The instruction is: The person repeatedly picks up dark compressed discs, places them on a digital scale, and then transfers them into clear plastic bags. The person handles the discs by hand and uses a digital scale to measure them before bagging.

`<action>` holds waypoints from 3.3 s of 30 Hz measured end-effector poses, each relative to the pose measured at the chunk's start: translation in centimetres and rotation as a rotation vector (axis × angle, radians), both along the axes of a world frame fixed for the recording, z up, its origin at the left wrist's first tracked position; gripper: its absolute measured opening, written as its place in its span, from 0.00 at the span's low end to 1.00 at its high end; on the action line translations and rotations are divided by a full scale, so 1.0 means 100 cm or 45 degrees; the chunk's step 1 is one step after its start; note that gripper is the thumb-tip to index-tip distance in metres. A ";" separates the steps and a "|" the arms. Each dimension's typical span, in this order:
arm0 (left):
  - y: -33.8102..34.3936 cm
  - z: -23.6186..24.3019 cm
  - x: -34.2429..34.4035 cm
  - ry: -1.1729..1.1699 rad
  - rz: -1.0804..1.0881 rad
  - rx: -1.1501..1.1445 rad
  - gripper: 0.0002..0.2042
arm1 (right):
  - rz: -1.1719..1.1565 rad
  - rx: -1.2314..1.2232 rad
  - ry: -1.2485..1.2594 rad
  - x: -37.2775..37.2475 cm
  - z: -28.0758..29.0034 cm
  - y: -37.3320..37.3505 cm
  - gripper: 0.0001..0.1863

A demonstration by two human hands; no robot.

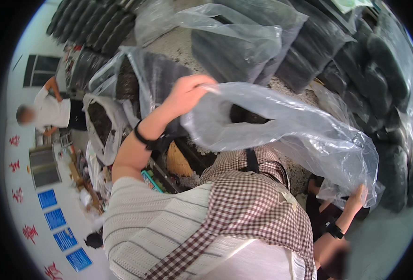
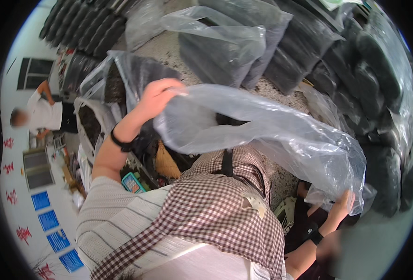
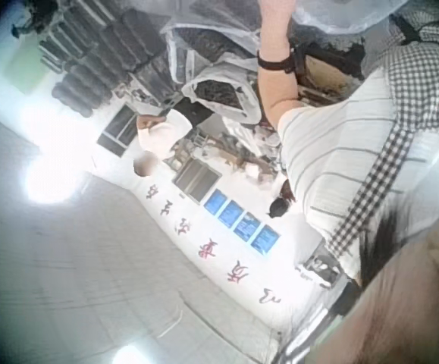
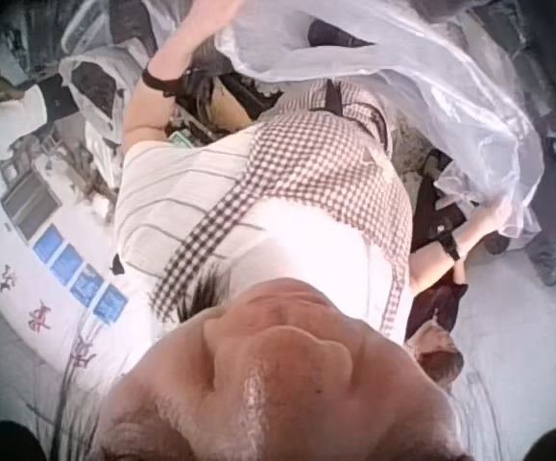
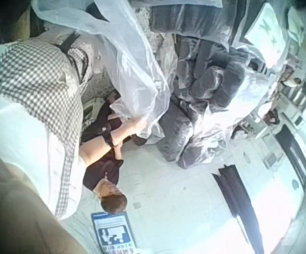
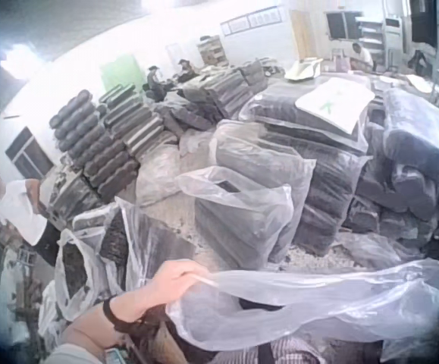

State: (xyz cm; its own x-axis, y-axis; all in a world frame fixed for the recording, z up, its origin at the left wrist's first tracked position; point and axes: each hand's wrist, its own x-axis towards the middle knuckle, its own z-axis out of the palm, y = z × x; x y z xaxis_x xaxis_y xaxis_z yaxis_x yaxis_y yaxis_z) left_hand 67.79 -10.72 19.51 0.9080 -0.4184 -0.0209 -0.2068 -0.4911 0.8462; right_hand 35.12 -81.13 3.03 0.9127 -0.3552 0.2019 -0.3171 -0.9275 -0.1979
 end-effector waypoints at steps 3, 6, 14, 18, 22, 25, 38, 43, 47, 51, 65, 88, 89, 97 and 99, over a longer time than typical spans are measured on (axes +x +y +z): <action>0.040 0.018 -0.014 -0.063 0.170 0.100 0.10 | -0.148 0.038 0.043 -0.023 0.008 0.018 0.24; 0.086 -0.005 -0.011 0.146 0.271 0.124 0.14 | 0.053 -0.289 0.029 -0.045 -0.023 0.020 0.17; 0.129 -0.053 -0.014 1.331 -0.424 0.710 0.15 | -0.408 1.180 0.188 0.009 -0.039 0.063 0.09; 0.100 -0.023 0.055 1.711 -0.505 0.558 0.21 | -0.596 1.472 0.285 0.035 -0.008 0.064 0.10; 0.074 -0.111 0.130 0.482 -0.525 0.823 0.25 | -0.630 1.497 0.332 0.017 -0.020 0.050 0.10; -0.004 -0.183 0.166 0.401 -0.753 1.024 0.28 | -0.566 1.336 0.546 0.007 -0.021 0.039 0.10; -0.211 -0.357 -0.072 1.555 -1.180 0.332 0.38 | -0.068 1.689 0.292 0.104 0.065 0.156 0.14; -0.193 -0.424 -0.021 1.944 -1.482 0.458 0.35 | 0.223 1.909 0.128 0.112 0.047 0.144 0.16; -0.243 -0.482 0.043 1.207 -1.049 0.561 0.30 | 0.328 1.932 0.097 0.101 0.044 0.130 0.15; -0.351 -0.457 0.085 0.279 -0.939 0.614 0.30 | 0.304 1.927 0.023 0.086 0.048 0.117 0.18; -0.334 -0.485 -0.110 0.715 -1.495 0.815 0.36 | 0.105 2.616 0.613 0.095 0.017 -0.057 0.43; -0.131 -0.486 -0.006 1.187 -1.017 1.283 0.42 | 0.738 0.719 1.333 0.200 -0.403 0.109 0.37; -0.134 -0.473 -0.011 1.202 -0.987 1.247 0.44 | 0.682 0.757 1.334 0.212 -0.382 0.097 0.36; -0.172 -0.286 0.037 1.225 -1.094 0.547 0.39 | 0.797 1.734 0.928 0.304 -0.144 0.076 0.30; -0.163 -0.282 0.027 1.147 -1.183 0.837 0.27 | 1.187 1.868 0.744 0.317 -0.077 0.106 0.28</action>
